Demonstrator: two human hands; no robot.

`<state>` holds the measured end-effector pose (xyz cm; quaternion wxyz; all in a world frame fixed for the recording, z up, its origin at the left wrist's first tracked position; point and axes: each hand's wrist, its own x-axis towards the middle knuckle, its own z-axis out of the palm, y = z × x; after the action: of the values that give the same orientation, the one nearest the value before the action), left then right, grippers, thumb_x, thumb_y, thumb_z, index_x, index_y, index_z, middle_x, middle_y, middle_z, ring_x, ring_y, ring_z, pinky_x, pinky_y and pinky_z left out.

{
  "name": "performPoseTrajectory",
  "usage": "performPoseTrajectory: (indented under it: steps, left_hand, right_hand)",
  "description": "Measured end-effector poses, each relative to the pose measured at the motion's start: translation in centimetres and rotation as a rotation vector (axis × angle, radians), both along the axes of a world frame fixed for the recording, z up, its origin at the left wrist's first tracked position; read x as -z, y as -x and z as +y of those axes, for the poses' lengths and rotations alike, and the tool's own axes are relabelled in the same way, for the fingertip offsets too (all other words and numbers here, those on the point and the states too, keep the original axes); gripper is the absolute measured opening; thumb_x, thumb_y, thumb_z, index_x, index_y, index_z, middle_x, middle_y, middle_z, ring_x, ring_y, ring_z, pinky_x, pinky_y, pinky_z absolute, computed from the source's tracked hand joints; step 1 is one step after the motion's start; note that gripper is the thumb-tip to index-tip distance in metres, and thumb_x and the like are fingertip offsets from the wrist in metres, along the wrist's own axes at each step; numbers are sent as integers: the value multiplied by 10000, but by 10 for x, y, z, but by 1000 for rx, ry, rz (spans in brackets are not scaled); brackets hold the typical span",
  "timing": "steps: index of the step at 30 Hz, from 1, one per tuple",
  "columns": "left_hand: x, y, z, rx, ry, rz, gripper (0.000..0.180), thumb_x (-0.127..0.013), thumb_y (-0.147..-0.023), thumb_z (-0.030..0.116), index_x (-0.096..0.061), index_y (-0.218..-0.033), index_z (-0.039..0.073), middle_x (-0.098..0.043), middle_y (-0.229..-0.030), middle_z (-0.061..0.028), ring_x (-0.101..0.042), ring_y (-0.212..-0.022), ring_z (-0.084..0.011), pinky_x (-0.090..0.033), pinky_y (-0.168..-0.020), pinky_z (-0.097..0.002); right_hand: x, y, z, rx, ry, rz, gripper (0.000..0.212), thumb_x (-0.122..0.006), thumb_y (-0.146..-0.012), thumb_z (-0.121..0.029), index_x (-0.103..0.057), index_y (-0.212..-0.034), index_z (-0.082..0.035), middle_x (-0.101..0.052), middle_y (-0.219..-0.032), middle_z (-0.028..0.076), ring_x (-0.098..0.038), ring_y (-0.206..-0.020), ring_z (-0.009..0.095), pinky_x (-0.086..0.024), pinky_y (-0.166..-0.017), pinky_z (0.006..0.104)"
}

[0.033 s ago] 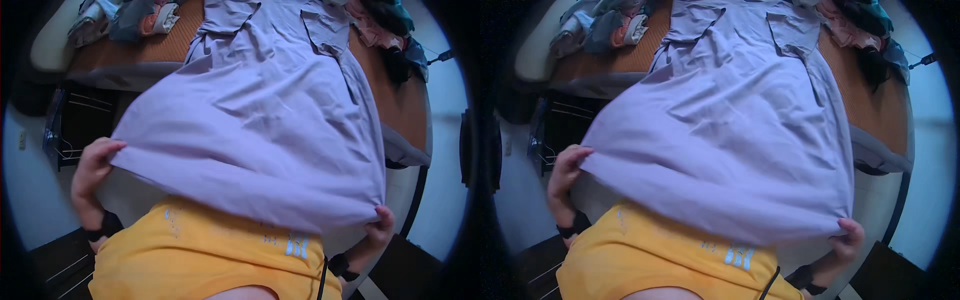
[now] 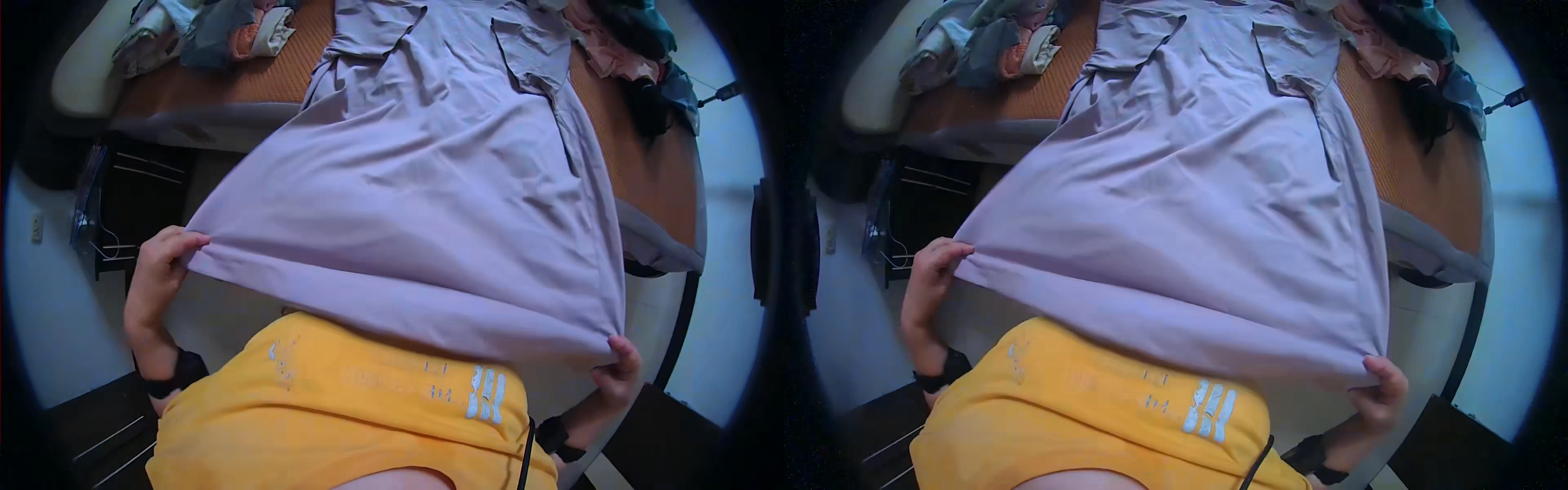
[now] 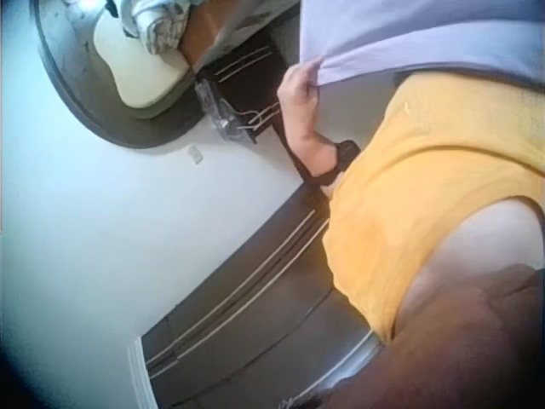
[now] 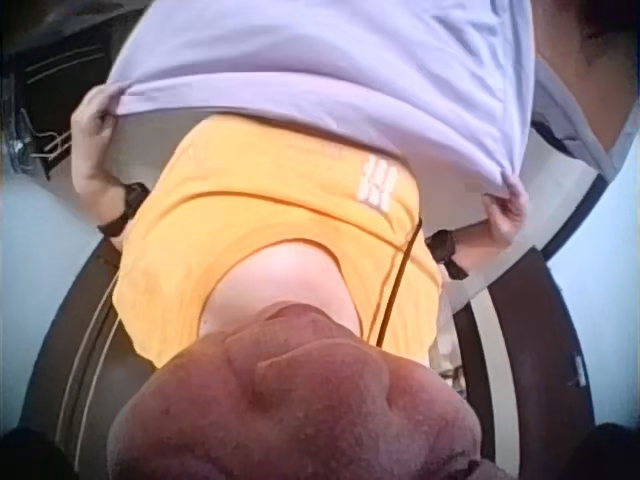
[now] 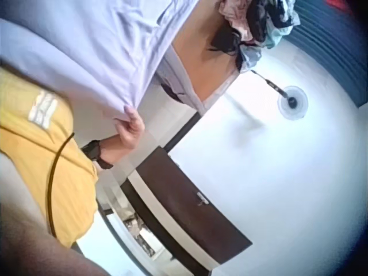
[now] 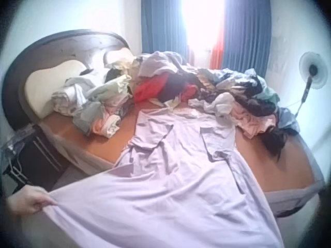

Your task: Folding various shirts and laundry items on a bed.

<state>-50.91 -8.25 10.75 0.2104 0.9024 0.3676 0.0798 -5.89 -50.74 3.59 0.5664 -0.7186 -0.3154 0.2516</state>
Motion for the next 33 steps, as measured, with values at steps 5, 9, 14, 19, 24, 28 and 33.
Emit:
performPoseTrajectory:
  steps: [5, 9, 14, 19, 24, 28, 33]
  left_hand:
    - [-27, -7, -16, -32, -52, -271, 322, -501, -623, -176, -644, -842, 12, -608, -828, -122, -604, -754, -224, -473, -674, -271]
    - [0, 12, -13, -1, 67, -33, 310, -534, -591, -170, -657, -802, 22, -622, -754, -104, -610, -743, -220, -476, -664, -279]
    - [-10, -14, 31, 288, 132, -290, 196, -632, -663, -1, -670, -827, 99, -584, -1024, -109, -552, -1007, -228, -432, -825, -347]
    - [5, -97, 159, -80, 663, -1139, 328, -511, -891, 175, -481, -1170, 6, -490, -1205, -128, -461, -1154, -202, -387, -941, -338]
    - [71, -223, 281, -245, 891, -975, 384, -411, -934, 384, -531, -1077, 48, -582, -1016, -67, -572, -840, -155, -482, -759, -317]
    - [119, -228, 264, -216, 1329, -681, 595, -332, -891, 566, -545, -1104, 53, -602, -1048, -46, -553, -924, -159, -436, -825, -300]
    - [98, -150, 190, -260, 1262, -607, 528, -493, -867, 469, -508, -1166, 35, -604, -1065, -50, -573, -983, -157, -461, -842, -343]
  right_hand:
    - [-43, 26, 28, -67, 9, -23, 506, -491, -550, 157, -581, -1029, 19, -607, -1007, 103, -563, -962, 169, -406, -874, 294]
    - [-39, 16, 31, -161, 342, -151, 315, -475, -711, 138, -595, -980, 25, -614, -947, 95, -567, -941, 144, -410, -856, 257]
    - [-47, 0, 52, -140, 130, -502, 196, -489, -661, 53, -627, -791, 3, -621, -724, 96, -604, -701, 198, -458, -668, 291]
    - [-53, -114, 154, -93, -159, -475, 223, -553, -842, -210, -595, -902, 0, -576, -903, 58, -540, -848, 131, -422, -735, 249]
    - [-22, -193, 311, 91, -186, 168, 457, -569, -849, -368, -503, -1167, -47, -537, -1168, 87, -493, -1057, 229, -379, -886, 324]
    - [41, -204, 344, 31, 138, 651, 459, -586, -817, -462, -572, -1042, -62, -605, -1013, 70, -552, -899, 208, -432, -792, 353]
    - [31, -148, 281, -119, 277, 448, 441, -632, -820, -340, -536, -1060, 17, -594, -1000, 87, -570, -814, 149, -468, -707, 289]
